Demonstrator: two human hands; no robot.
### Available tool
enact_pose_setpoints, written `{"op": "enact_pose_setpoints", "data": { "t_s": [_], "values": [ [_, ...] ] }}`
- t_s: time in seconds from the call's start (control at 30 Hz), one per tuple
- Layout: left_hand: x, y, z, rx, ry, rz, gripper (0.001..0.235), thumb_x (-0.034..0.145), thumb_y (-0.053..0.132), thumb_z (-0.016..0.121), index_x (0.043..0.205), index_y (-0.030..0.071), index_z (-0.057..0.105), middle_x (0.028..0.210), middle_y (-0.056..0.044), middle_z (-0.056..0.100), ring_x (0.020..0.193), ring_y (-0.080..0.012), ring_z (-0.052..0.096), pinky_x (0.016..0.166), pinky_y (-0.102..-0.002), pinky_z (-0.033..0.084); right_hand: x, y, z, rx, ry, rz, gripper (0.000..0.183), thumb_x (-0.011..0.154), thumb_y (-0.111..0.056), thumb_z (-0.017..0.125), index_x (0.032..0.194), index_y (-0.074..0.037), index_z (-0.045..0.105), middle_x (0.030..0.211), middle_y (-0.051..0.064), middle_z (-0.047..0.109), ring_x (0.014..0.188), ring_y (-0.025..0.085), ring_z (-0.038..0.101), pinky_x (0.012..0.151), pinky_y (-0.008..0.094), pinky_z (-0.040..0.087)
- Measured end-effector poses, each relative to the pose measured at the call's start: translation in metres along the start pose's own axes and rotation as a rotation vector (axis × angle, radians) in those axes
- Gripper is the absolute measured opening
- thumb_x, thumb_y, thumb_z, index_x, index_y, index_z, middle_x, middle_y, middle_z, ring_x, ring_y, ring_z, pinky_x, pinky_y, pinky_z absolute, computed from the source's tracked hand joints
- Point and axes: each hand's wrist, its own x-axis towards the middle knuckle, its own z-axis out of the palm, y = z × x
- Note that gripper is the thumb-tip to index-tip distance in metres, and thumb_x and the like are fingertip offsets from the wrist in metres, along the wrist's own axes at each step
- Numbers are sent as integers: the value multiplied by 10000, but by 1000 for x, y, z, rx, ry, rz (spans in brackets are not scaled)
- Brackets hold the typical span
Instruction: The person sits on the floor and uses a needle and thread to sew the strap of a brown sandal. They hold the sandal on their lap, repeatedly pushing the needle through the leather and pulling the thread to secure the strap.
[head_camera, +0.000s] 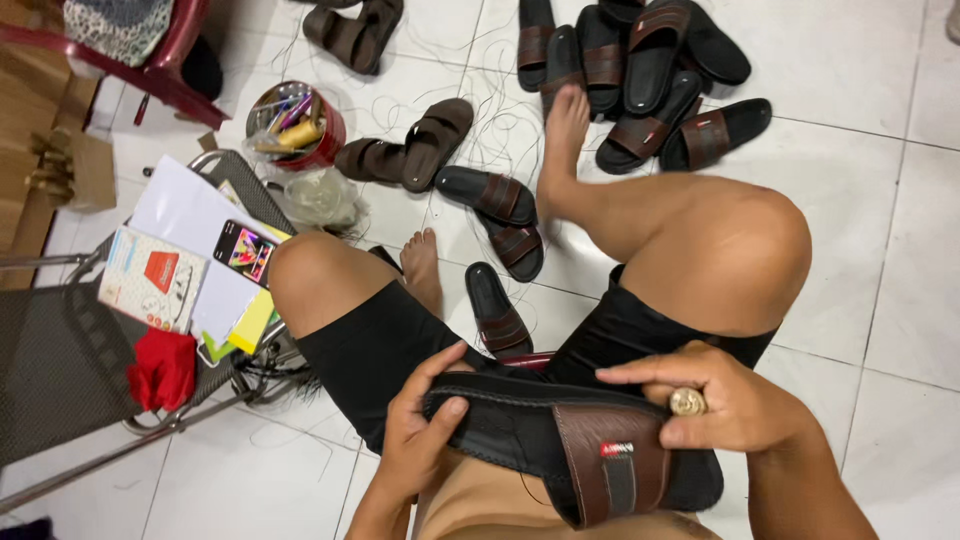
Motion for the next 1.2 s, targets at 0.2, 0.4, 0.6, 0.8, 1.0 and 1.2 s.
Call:
{"op": "enact_pose_setpoints", "data": {
  "t_s": [0.2, 0.4, 0.6, 0.8, 1.0, 1.2],
  "values": [
    [15, 9, 19, -132, -51, 30, 467, 927, 269, 624, 1330, 38, 578, 1114, -71, 678, 1047, -160, 626, 944, -298, 476, 8, 6, 1, -76, -49, -93, 614, 837, -421, 727, 1323, -54, 651, 555, -32, 276, 480, 111, 242, 455, 265, 202],
    [38, 16, 27, -46, -9, -51, 473, 886, 340, 657, 1286, 90, 624, 1054, -43, 663, 1007, -133, 623, 922, -276, 472, 8, 24, 1, 78, -8, -50, 672, 780, -413, 788, 1306, -14, 665, 611, -69, 462, 560, 91, 391, 521, 215, 331],
    [85, 34, 31, 183, -68, 129, 610, 910, 360, 627, 1440, 119, 445, 1312, -88, 593, 1130, -154, 589, 1010, -311, 445, 7, 28, 7, 8, 186, -58, 588, 812, -172, 745, 1357, -8, 597, 535, -47, 347, 493, 96, 302, 492, 235, 267],
    [97, 48, 29, 494, 180, 592, 425, 939, 168, 680, 1320, 33, 549, 1448, -205, 425, 1357, -347, 468, 1179, -475, 406, 12, 28, 32, -300, 658, -16, 575, 801, -94, 733, 1355, -75, 580, 591, -61, 255, 541, 82, 226, 514, 220, 240],
    [82, 25, 25, 374, -11, 607, 204, 908, 162, 688, 1057, 25, 656, 1066, -122, 698, 974, -253, 679, 888, -360, 518, 49, 36, 41, -522, 762, 46, 565, 821, -112, 736, 1363, -85, 579, 594, -51, 270, 543, 87, 242, 500, 216, 289],
    [75, -27, 39, 325, -123, 605, 266, 836, 194, 763, 1054, 50, 712, 1054, -101, 713, 921, -333, 680, 763, -437, 549, 84, 78, 48, -650, 669, -45, 502, 756, -58, 769, 1249, -46, 671, 667, 187, 705, 582, 348, 686, 485, 401, 505]
  ]
}}
